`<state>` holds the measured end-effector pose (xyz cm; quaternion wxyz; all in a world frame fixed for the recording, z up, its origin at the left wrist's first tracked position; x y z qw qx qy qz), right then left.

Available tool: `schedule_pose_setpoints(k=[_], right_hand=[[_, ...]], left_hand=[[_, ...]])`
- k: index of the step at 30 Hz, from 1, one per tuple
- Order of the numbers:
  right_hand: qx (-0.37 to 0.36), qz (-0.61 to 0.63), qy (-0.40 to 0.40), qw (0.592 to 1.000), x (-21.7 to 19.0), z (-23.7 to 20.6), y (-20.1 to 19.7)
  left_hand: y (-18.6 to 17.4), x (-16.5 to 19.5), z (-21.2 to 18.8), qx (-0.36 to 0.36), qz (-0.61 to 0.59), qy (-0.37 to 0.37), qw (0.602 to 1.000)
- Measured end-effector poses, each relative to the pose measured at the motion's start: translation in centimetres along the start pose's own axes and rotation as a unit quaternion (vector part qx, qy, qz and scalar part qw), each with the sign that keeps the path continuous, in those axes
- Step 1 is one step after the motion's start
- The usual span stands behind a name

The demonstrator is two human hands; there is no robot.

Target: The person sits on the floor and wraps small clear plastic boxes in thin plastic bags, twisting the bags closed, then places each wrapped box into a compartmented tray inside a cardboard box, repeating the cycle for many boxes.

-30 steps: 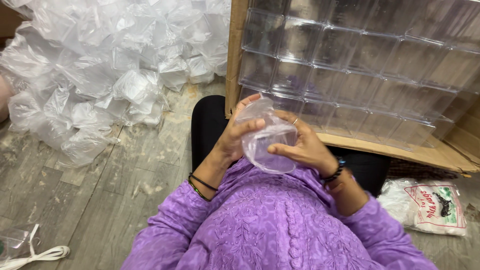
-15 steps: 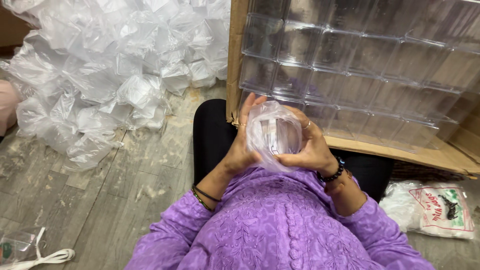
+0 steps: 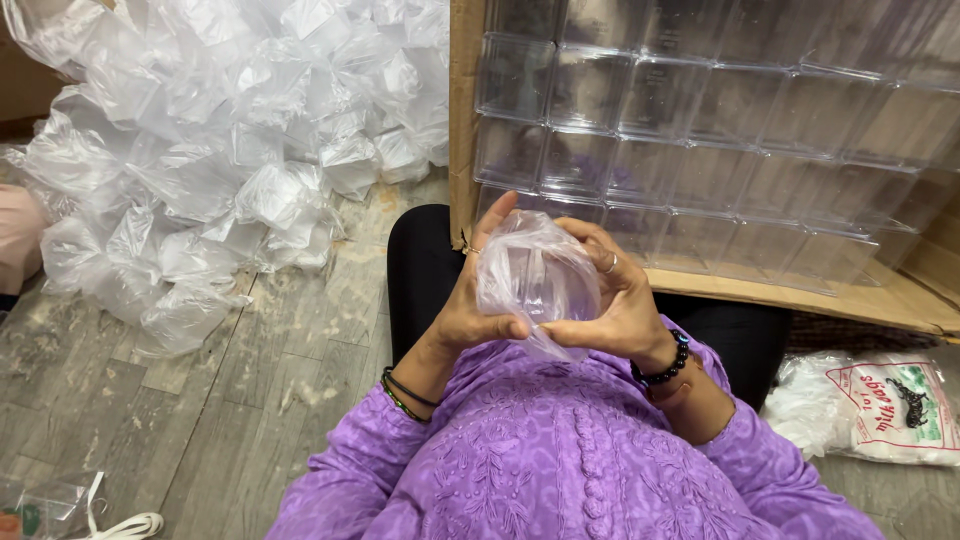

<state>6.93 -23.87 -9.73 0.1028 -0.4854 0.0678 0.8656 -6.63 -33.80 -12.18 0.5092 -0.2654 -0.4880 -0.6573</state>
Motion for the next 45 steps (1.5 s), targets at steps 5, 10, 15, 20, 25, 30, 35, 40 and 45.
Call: schedule_pose_setpoints(k=[5,10,15,20,25,30,35,40,45], right_hand=[[0.006,-0.023,-0.003,1.000,-0.1,0.0,0.4],[0.053,-0.078,0.027,0.995,0.6,0.6,1.1],[0.001,-0.032,0.182,0.983,2.1,1.0,0.4],[0.016,0.006,0.197,0.980,2.7,0.4,0.3],[0.035,-0.077,0.197,0.977,3.7,0.0,1.4],[0.033,-0.066,0.165,0.983,3.0,0.3,1.1],[0.051,-0.131,0.122,0.982,2.5,0.7,1.4],[0.050,-0.183,0.141,0.972,3.1,0.8,1.4],[0.014,-0.136,0.185,0.973,4.2,1.5,1.6]], left_hand=[[-0.3,-0.1,-0.3,-0.007,0.058,0.012,0.998],[-0.9,-0.8,0.0,0.040,0.006,0.003,0.999],[-2.1,-1.3,0.9,0.111,-0.137,-0.015,0.984],[-2.3,-1.5,0.7,0.124,-0.121,-0.043,0.984],[-2.4,-1.9,0.1,0.121,-0.094,-0.050,0.987],[-3.0,-1.1,0.2,0.066,-0.037,-0.061,0.995],[-2.4,-0.8,0.7,0.067,-0.037,-0.025,0.997],[-1.6,-1.6,0.9,0.138,-0.037,0.030,0.989],[-3.2,-2.3,1.2,0.155,-0.164,0.007,0.974]])
Point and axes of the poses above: each hand's wrist, its own z-axis towards the middle knuckle, its own y-axis out of the palm, x = y × z, the point moved 6 cm from there along z, towards the middle knuckle, and after that the axes turned 5 degrees about -x, right-handed, at the moved point
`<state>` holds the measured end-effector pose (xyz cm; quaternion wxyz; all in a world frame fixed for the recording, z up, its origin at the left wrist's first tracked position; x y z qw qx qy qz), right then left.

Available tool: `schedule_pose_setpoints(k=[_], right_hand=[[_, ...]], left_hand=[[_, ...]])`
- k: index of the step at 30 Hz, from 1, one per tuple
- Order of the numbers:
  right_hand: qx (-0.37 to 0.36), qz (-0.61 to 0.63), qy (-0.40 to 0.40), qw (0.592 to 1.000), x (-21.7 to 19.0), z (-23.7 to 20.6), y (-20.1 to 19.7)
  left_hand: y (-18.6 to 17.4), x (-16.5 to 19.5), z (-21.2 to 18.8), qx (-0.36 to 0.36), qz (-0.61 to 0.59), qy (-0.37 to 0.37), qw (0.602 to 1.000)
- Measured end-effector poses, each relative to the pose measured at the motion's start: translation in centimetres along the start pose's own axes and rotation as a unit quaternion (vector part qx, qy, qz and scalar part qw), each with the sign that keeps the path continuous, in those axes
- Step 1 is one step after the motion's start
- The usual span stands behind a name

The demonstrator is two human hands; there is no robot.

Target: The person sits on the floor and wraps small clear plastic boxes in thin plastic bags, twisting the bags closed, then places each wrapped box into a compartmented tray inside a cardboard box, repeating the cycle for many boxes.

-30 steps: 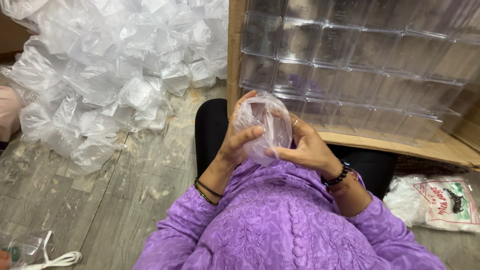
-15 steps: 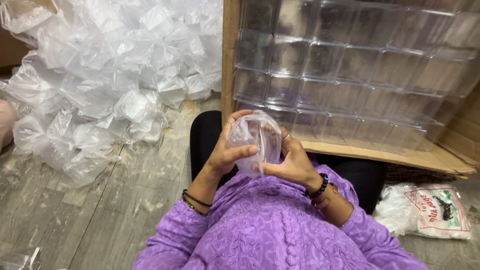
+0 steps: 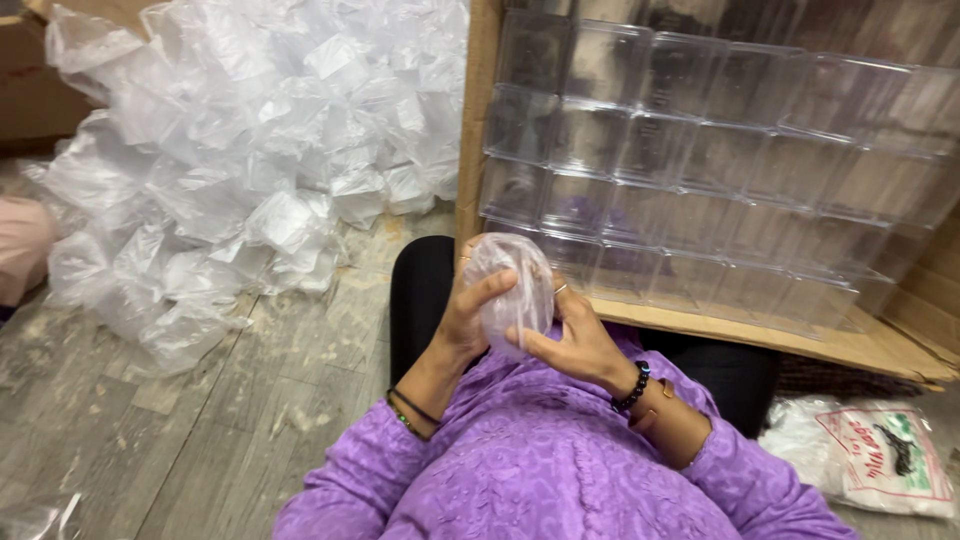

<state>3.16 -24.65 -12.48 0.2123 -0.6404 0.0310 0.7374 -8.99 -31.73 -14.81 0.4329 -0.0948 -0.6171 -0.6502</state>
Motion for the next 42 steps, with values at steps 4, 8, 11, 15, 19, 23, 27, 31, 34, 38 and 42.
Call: schedule_pose_setpoints(k=[4,8,11,15,19,23,27,31,34,38,42], right_hand=[[-0.047,-0.027,-0.069,0.996,-1.3,0.8,-0.2],[-0.087,-0.196,-0.093,0.972,-1.7,1.2,-2.0],[-0.099,-0.188,-0.092,0.973,-0.7,1.3,-2.4],[-0.085,-0.132,-0.106,0.982,1.5,1.2,-1.0],[-0.077,-0.158,-0.162,0.971,2.3,0.5,-0.1],[-0.115,-0.127,-0.164,0.971,1.8,-0.2,-0.1],[-0.113,-0.125,-0.163,0.972,0.4,-0.5,0.0],[-0.072,-0.150,-0.194,0.967,-0.8,-0.4,0.7],[-0.016,-0.167,-0.224,0.960,-1.3,-0.9,1.4],[-0.064,-0.156,-0.164,0.972,-1.0,-0.9,2.2],[-0.072,-0.137,-0.153,0.976,-1.5,0.0,1.8]], left_hand=[[-1.5,0.1,0.8,0.009,-0.107,-0.057,0.993],[-2.4,-0.5,0.6,0.010,-0.220,-0.170,0.961],[-2.6,-1.0,-0.3,0.008,-0.243,-0.190,0.951],[-2.9,-1.3,-1.7,0.000,-0.218,-0.198,0.956],[-3.2,-1.4,-3.4,-0.008,-0.260,-0.220,0.940],[-3.6,-1.5,-4.5,-0.024,-0.289,-0.254,0.923],[-3.9,-1.9,-4.6,-0.027,-0.296,-0.285,0.911],[-4.7,-2.1,-4.7,0.022,-0.284,-0.281,0.916],[-5.4,-2.0,-5.2,0.075,-0.246,-0.276,0.926],[-5.1,-1.4,-5.0,0.067,-0.234,-0.259,0.935],[-5.0,-0.7,-4.4,0.095,-0.200,-0.250,0.943]])
Point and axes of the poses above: each hand's wrist, its own z-axis towards the middle knuckle, its own y-axis out of the palm, x = y × z, the point moved 6 cm from there along z, towards the middle knuckle, and after that the axes turned 5 degrees about -x, right-handed, at the moved point
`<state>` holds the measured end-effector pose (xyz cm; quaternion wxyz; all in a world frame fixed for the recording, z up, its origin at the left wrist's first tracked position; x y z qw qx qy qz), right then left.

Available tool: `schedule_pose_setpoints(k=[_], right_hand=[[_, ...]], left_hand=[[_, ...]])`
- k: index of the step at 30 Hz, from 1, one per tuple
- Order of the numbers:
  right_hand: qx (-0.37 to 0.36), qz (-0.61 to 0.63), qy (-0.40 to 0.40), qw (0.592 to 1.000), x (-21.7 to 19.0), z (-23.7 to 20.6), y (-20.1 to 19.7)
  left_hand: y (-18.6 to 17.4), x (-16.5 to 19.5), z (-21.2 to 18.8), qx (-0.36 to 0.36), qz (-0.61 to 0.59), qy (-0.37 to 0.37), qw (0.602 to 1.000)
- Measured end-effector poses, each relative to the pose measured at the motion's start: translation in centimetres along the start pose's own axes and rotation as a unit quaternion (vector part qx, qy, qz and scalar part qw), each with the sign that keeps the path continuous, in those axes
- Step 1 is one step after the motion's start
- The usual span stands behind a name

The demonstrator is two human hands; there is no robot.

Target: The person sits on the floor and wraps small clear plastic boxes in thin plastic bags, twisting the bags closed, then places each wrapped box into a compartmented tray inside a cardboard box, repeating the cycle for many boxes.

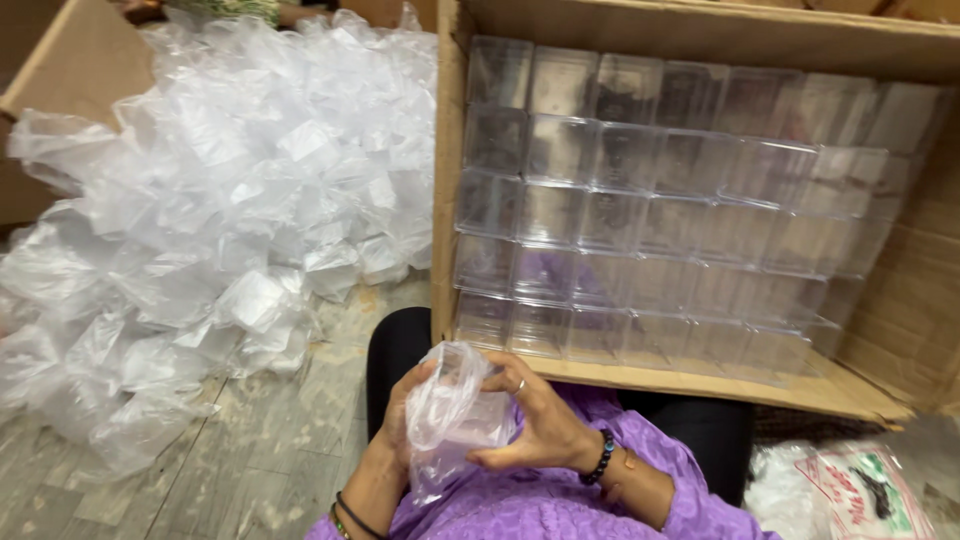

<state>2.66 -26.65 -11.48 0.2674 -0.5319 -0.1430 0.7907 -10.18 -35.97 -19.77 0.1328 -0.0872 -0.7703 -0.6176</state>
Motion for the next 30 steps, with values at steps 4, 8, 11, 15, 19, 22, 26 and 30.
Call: schedule_pose_setpoints(k=[4,8,11,15,19,22,26,30], right_hand=[[-0.015,-0.080,0.034,0.996,1.5,1.9,-1.2],[0.018,-0.195,-0.010,0.981,2.2,2.7,-1.6],[0.007,-0.034,0.026,0.999,3.9,2.9,-1.4],[0.038,0.311,0.167,0.935,7.5,3.1,-0.3],[0.053,0.370,0.169,0.912,8.5,3.3,0.9],[0.048,0.323,0.208,0.922,9.2,3.6,1.8],[0.038,0.302,0.254,0.918,9.9,5.0,3.1],[0.030,0.196,0.205,0.958,9.3,5.2,3.2]], left_hand=[[0.4,1.6,0.7,0.007,0.174,0.007,0.985],[1.1,3.1,0.3,0.018,0.497,0.151,0.854],[-0.8,3.1,-0.3,0.128,0.432,0.156,0.879],[-0.6,3.6,-0.8,0.077,0.448,0.206,0.867],[-1.1,4.1,-0.7,0.063,0.492,0.191,0.847],[-2.5,4.2,-0.7,0.084,0.502,0.197,0.838],[-5.8,5.7,-0.6,0.167,0.503,0.233,0.815],[-10.4,12.2,-0.8,0.293,0.380,0.347,0.806]])
Point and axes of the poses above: each hand's wrist, its own z-axis towards the middle knuckle, its own y-axis out of the palm, x = y × z, the point moved 6 cm from there along z, towards the middle knuckle, and after that the axes turned 5 degrees about -x, right-handed, at the moved point
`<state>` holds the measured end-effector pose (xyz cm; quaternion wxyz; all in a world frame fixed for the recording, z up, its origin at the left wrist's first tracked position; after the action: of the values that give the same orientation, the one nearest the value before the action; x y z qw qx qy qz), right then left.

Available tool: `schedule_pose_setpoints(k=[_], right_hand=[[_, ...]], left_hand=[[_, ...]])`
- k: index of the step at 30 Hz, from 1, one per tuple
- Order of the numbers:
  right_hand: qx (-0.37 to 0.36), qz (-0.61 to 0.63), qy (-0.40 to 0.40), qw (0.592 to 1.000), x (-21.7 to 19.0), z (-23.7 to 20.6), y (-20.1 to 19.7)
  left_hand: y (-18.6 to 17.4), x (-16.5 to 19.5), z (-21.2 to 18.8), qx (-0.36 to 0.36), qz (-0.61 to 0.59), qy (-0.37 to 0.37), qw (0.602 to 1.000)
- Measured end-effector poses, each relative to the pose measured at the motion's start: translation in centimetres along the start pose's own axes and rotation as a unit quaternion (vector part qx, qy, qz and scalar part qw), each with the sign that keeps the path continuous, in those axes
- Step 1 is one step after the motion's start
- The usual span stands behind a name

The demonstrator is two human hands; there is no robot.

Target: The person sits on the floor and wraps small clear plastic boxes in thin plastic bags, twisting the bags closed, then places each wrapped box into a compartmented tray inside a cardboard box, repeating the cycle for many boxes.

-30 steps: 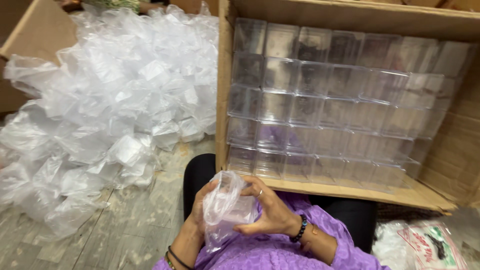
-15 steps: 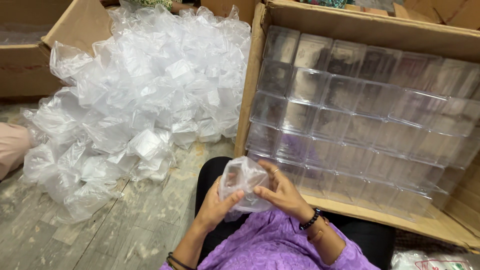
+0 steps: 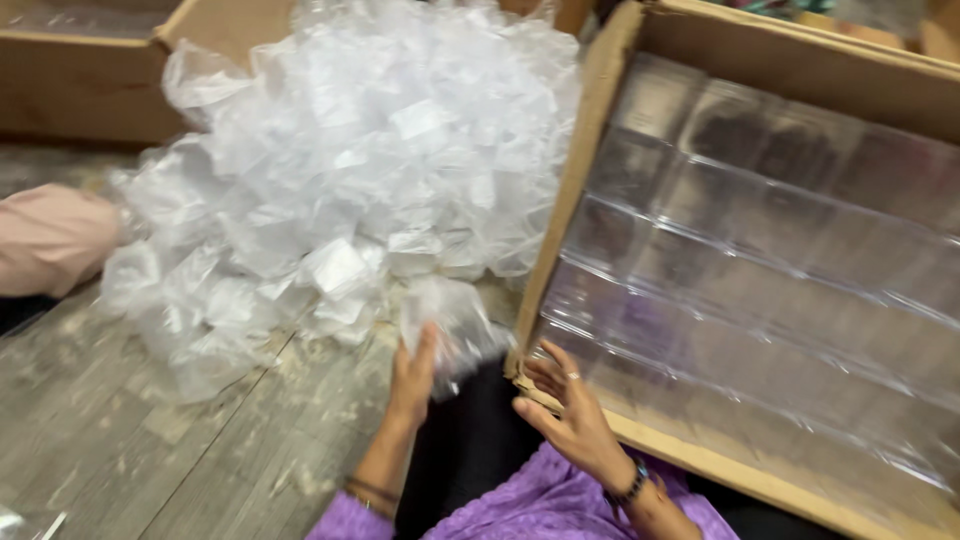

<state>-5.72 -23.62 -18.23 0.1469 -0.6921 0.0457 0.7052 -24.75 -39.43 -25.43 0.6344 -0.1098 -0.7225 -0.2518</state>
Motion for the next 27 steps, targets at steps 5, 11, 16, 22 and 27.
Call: schedule_pose_setpoints(k=[5,11,16,22,27], right_hand=[[-0.029,0.012,-0.006,0.999,2.6,-3.4,-0.5],[-0.058,-0.046,0.058,0.996,11.5,-7.7,-3.7],[-0.044,0.033,0.149,0.987,16.3,-8.2,-6.6],[-0.039,-0.005,0.183,0.982,13.9,-1.9,-8.6],[-0.054,-0.082,0.124,0.987,9.4,-5.8,-4.3]], left_hand=[[-4.0,0.8,9.0,0.118,-0.066,-0.019,0.991],[-2.4,5.8,21.1,0.238,0.012,-0.028,0.971],[-2.1,11.4,28.2,0.301,0.047,-0.044,0.951],[-2.5,13.3,29.0,0.349,0.323,-0.197,0.857],[-3.3,11.5,29.2,0.323,0.383,-0.202,0.842]])
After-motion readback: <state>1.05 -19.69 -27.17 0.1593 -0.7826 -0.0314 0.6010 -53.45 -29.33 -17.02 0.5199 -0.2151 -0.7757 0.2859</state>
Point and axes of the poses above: each hand's wrist, its own z-axis towards the middle knuckle, its own y-axis out of the palm, x = y × z, the point moved 6 cm from there along z, towards the middle knuckle, and after that the axes turned 5 degrees about -x, right-handed, at the moved point
